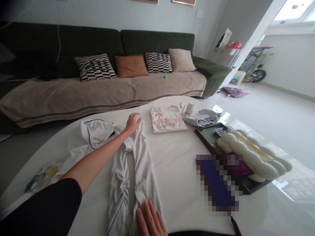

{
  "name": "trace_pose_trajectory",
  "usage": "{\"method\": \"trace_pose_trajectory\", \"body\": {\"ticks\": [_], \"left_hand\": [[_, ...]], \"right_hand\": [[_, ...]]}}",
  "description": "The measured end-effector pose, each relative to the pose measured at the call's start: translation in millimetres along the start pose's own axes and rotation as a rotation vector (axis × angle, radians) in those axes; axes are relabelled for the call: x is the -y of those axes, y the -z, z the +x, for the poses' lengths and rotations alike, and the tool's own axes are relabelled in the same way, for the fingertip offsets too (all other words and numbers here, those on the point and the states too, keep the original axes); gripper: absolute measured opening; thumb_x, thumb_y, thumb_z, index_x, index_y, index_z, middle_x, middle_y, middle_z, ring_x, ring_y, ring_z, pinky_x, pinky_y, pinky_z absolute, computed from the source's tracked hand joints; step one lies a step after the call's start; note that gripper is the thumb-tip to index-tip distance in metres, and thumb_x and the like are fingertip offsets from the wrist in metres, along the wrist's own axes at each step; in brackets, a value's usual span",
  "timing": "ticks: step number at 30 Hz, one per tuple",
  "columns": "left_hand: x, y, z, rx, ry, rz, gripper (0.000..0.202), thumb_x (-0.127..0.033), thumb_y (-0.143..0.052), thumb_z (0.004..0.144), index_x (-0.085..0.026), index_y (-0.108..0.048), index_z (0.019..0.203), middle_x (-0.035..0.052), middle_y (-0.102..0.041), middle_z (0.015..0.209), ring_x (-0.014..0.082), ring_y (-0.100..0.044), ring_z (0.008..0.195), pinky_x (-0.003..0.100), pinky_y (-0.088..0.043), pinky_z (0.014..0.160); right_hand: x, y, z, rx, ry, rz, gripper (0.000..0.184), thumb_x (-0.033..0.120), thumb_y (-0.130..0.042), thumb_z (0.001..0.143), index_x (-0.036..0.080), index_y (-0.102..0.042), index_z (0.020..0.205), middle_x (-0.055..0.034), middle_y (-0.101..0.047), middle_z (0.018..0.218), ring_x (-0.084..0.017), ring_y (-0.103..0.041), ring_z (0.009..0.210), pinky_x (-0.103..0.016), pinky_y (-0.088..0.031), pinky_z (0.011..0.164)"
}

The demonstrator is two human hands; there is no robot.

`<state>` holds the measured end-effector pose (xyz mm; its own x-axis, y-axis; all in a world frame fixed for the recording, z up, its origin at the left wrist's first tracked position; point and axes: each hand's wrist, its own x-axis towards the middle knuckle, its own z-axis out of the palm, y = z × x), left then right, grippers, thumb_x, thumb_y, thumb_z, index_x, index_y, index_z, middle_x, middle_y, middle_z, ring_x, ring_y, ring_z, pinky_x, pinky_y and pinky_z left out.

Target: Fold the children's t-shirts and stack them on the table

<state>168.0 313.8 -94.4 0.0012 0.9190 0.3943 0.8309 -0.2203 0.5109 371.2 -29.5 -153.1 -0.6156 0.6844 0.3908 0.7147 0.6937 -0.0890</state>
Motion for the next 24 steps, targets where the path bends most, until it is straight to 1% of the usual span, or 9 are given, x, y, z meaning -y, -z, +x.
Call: {"method": "trace_pose_trajectory", "body": {"ticks": [2, 4, 7, 9, 12, 16, 19, 22, 24], "left_hand": [[-7.8, 12.9, -15.9, 0.045, -0.202, 0.029, 0.038, -0.034, -0.04, 0.085, -0.014, -0.051, 0.116, 0.0108, -0.051, 0.121, 0.0185, -0.043, 0.115, 0.031, -0.03, 0.1], [-10.2, 20.8, -36.9, 0.219, -0.265, 0.095, 0.046, -0.04, -0.038, 0.085, -0.013, -0.047, 0.121, 0.0119, -0.047, 0.127, 0.0208, -0.038, 0.121, 0.035, -0.028, 0.102], [-4.2, 20.4, -66.8, 0.452, -0.119, 0.239, 0.063, -0.054, -0.034, 0.082, -0.015, -0.036, 0.132, 0.0133, -0.03, 0.14, 0.0301, -0.021, 0.13, 0.05, -0.022, 0.102], [1.9, 15.6, -79.2, 0.499, -0.029, 0.303, 0.07, -0.062, -0.03, 0.079, -0.021, -0.028, 0.136, 0.0089, -0.017, 0.146, 0.0347, -0.01, 0.132, 0.06, -0.015, 0.099], [6.6, 10.8, -85.7, 0.511, -0.008, 0.343, 0.074, -0.069, -0.027, 0.076, -0.031, -0.02, 0.138, 0.0027, -0.008, 0.148, 0.0364, -0.002, 0.132, 0.065, -0.007, 0.097], [4.4, 13.7, -83.3, 0.549, -0.002, 0.342, 0.074, -0.071, -0.031, 0.072, -0.039, -0.017, 0.137, -0.0005, -0.004, 0.148, 0.0373, 0.001, 0.132, 0.065, -0.004, 0.097], [-0.3, 17.9, -79.8, 0.561, 0.017, 0.315, 0.078, -0.072, -0.038, 0.069, -0.039, -0.019, 0.137, 0.001, -0.004, 0.148, 0.0382, 0.002, 0.132, 0.065, -0.003, 0.096], [-12.4, 24.0, -83.7, 0.529, 0.06, 0.288, 0.076, -0.068, -0.043, 0.07, -0.034, -0.025, 0.136, 0.0054, -0.007, 0.148, 0.0389, 0.002, 0.131, 0.066, -0.002, 0.095], [-26.6, 30.5, -98.7, 0.49, 0.041, 0.262, 0.072, -0.062, -0.046, 0.073, -0.031, -0.029, 0.135, 0.0088, -0.009, 0.147, 0.039, 0.0, 0.131, 0.067, -0.003, 0.095]], "right_hand": [[-9.5, 18.0, 18.4, 0.042, -0.027, 0.029, 0.058, 0.041, -0.044, 0.084, 0.021, -0.03, 0.137, -0.0092, -0.045, 0.13, -0.024, -0.045, 0.117, -0.03, -0.048, 0.084], [-15.3, 29.5, 44.2, 0.097, -0.148, 0.052, 0.056, 0.035, -0.042, 0.085, 0.022, -0.027, 0.138, -0.0088, -0.031, 0.139, -0.025, -0.032, 0.126, -0.038, -0.042, 0.092], [-18.5, 25.1, 82.3, 0.211, -0.282, 0.122, 0.055, 0.032, -0.038, 0.087, 0.023, -0.023, 0.139, -0.0047, -0.015, 0.145, -0.024, -0.016, 0.132, -0.044, -0.031, 0.1], [-18.8, 11.7, 98.0, 0.279, -0.32, 0.166, 0.057, 0.035, -0.037, 0.086, 0.024, -0.02, 0.139, -0.002, -0.013, 0.145, -0.023, -0.011, 0.133, -0.046, -0.025, 0.103], [-17.3, -4.8, 103.8, 0.315, -0.357, 0.18, 0.062, 0.042, -0.037, 0.085, 0.026, -0.013, 0.14, 0.0009, -0.012, 0.145, -0.022, -0.006, 0.134, -0.049, -0.017, 0.105], [-5.9, -2.6, 88.1, 0.344, -0.363, 0.141, 0.07, 0.051, -0.037, 0.083, 0.023, -0.009, 0.141, -0.0019, -0.008, 0.146, -0.025, -0.003, 0.134, -0.051, -0.015, 0.104], [12.9, 5.4, 58.1, 0.324, -0.327, 0.102, 0.073, 0.053, -0.035, 0.083, 0.018, -0.008, 0.141, -0.007, -0.011, 0.145, -0.027, -0.007, 0.134, -0.052, -0.018, 0.102], [31.1, 12.0, 17.0, 0.244, -0.211, 0.086, 0.08, 0.055, -0.04, 0.079, 0.014, -0.009, 0.141, -0.0127, -0.021, 0.143, -0.031, -0.02, 0.13, -0.051, -0.028, 0.098], [35.2, 19.1, -6.6, 0.207, -0.102, 0.11, 0.079, 0.05, -0.045, 0.078, 0.017, -0.012, 0.141, -0.0116, -0.03, 0.139, -0.029, -0.031, 0.126, -0.044, -0.037, 0.093]]}}
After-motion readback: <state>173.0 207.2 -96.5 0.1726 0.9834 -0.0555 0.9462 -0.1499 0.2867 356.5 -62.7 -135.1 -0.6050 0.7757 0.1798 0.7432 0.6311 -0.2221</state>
